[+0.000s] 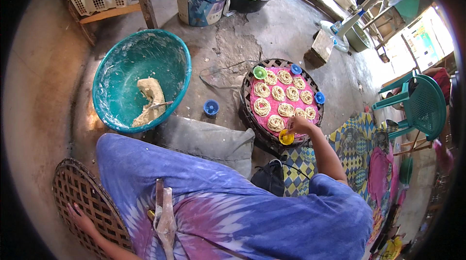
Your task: The person uses a manual noodle press to extrude dough into thin strands, forming spiral coils on a red mat inside a woven basket. They repeatedly load dough into the press, extrude the noodles, and arrange the coils on the mat.
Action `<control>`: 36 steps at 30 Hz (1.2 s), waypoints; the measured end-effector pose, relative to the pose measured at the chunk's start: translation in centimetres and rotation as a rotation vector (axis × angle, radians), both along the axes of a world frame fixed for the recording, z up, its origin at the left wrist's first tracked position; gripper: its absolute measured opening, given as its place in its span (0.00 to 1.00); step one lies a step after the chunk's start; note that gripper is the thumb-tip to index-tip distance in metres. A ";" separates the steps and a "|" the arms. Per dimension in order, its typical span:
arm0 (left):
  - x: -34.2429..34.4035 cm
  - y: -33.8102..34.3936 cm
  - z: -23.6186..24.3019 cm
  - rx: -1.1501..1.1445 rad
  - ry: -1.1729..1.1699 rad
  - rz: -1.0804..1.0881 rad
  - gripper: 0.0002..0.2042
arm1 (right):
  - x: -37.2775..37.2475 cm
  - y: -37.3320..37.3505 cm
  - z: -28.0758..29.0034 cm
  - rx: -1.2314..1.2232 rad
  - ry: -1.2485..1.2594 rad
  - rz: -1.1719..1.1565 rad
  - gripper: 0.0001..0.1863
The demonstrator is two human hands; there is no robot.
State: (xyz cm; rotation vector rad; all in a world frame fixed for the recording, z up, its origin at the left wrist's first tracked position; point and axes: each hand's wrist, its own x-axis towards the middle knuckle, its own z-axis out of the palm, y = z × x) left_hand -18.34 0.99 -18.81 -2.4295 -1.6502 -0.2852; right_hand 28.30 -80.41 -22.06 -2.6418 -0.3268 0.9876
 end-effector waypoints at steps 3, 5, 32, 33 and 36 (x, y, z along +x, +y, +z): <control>0.6 -0.9 0.2 -0.025 -0.024 0.001 0.30 | 2.1 -1.2 1.5 0.175 0.063 -0.053 0.13; 1.1 -1.6 0.5 -0.042 -0.089 -0.039 0.30 | 4.2 -2.5 3.1 0.094 -0.160 -0.260 0.10; 9.8 -13.4 8.1 -0.204 -0.349 0.172 0.29 | -14.4 52.3 13.9 1.177 -0.483 1.228 0.14; 9.3 -13.4 8.3 -0.234 -0.400 0.071 0.30 | -13.6 51.7 13.6 1.178 -0.521 1.198 0.15; 3.7 -12.1 9.8 -0.335 -0.881 -0.102 0.26 | -6.8 49.3 12.9 1.179 -0.527 0.889 0.13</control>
